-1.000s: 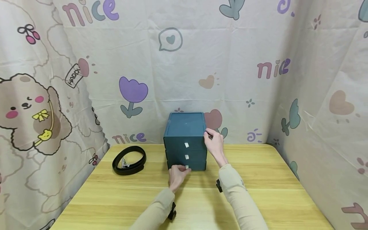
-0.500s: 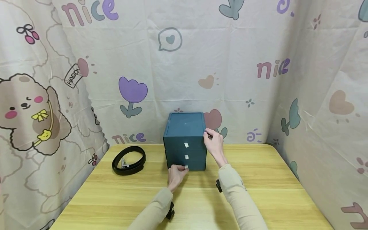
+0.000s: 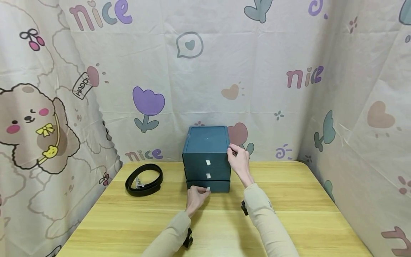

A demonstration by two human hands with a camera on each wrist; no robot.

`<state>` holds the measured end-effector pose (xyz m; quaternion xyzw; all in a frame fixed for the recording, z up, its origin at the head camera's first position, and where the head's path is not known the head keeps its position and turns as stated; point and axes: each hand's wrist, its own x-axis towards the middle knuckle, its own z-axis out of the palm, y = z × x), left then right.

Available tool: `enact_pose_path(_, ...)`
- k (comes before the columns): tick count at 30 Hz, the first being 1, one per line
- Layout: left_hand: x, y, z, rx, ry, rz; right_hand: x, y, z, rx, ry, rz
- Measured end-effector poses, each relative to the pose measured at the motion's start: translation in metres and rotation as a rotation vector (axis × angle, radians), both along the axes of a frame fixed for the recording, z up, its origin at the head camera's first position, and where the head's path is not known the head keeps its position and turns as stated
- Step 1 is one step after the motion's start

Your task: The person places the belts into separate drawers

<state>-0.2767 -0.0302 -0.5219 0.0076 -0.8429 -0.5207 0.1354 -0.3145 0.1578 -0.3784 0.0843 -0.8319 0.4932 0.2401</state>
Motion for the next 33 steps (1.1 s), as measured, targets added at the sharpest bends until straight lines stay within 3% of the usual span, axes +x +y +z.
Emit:
enact_pose_path(19, 0.014, -0.007, 0.003, 0.005, -0.070, -0.068, -0.002, 0.000, -0.001, 0.001, 0.031, -0.005)
enact_pose_path(33, 0.028, -0.011, 0.004, -0.001, -0.082, -0.115, -0.001, 0.001, 0.000, 0.007, 0.018, 0.006)
